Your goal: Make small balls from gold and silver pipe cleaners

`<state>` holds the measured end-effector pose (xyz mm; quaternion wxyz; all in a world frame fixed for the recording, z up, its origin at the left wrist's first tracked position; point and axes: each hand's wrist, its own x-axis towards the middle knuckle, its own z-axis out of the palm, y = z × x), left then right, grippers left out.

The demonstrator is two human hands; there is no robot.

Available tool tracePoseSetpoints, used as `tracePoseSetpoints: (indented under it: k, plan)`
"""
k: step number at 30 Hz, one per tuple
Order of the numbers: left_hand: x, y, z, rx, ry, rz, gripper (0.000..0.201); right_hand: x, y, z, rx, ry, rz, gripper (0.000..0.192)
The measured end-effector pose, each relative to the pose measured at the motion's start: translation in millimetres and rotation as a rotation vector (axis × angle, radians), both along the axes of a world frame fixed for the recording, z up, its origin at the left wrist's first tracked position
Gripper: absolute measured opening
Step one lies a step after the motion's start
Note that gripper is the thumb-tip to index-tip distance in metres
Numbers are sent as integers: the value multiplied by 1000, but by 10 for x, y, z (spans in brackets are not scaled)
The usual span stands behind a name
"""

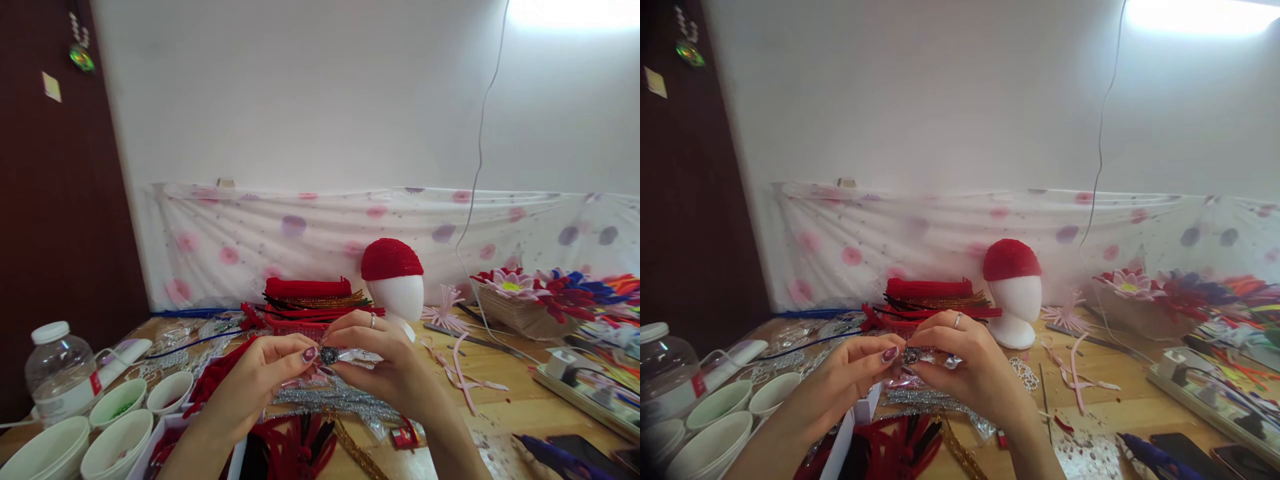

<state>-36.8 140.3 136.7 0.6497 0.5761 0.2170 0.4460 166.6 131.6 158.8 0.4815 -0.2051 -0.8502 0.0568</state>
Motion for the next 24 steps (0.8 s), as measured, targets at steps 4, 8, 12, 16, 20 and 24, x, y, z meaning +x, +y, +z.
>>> tracePoseSetpoints:
  k: [4, 8, 12, 16, 20, 24]
  plan:
    - [58, -30, 5, -13, -17, 35, 26, -11, 15, 0, 9, 0, 10, 12]
    - [105, -57, 12, -44, -19, 105, 25, -2, 29, 14, 43, -6, 52, 13]
    - [107, -58, 21, -19, 20, 97, 24, 30, 42, 24, 70, -13, 75, 16]
    - [106, -51, 21, 43, 26, 96, 21, 54, 55, 10, 57, 1, 91, 17]
    - [107, -59, 17, 54, 33, 92, 18, 62, 61, 3, 44, 19, 104, 20]
    - [101, -71, 23, 30, 45, 55, 19, 70, 64, 10, 36, 22, 96, 23]
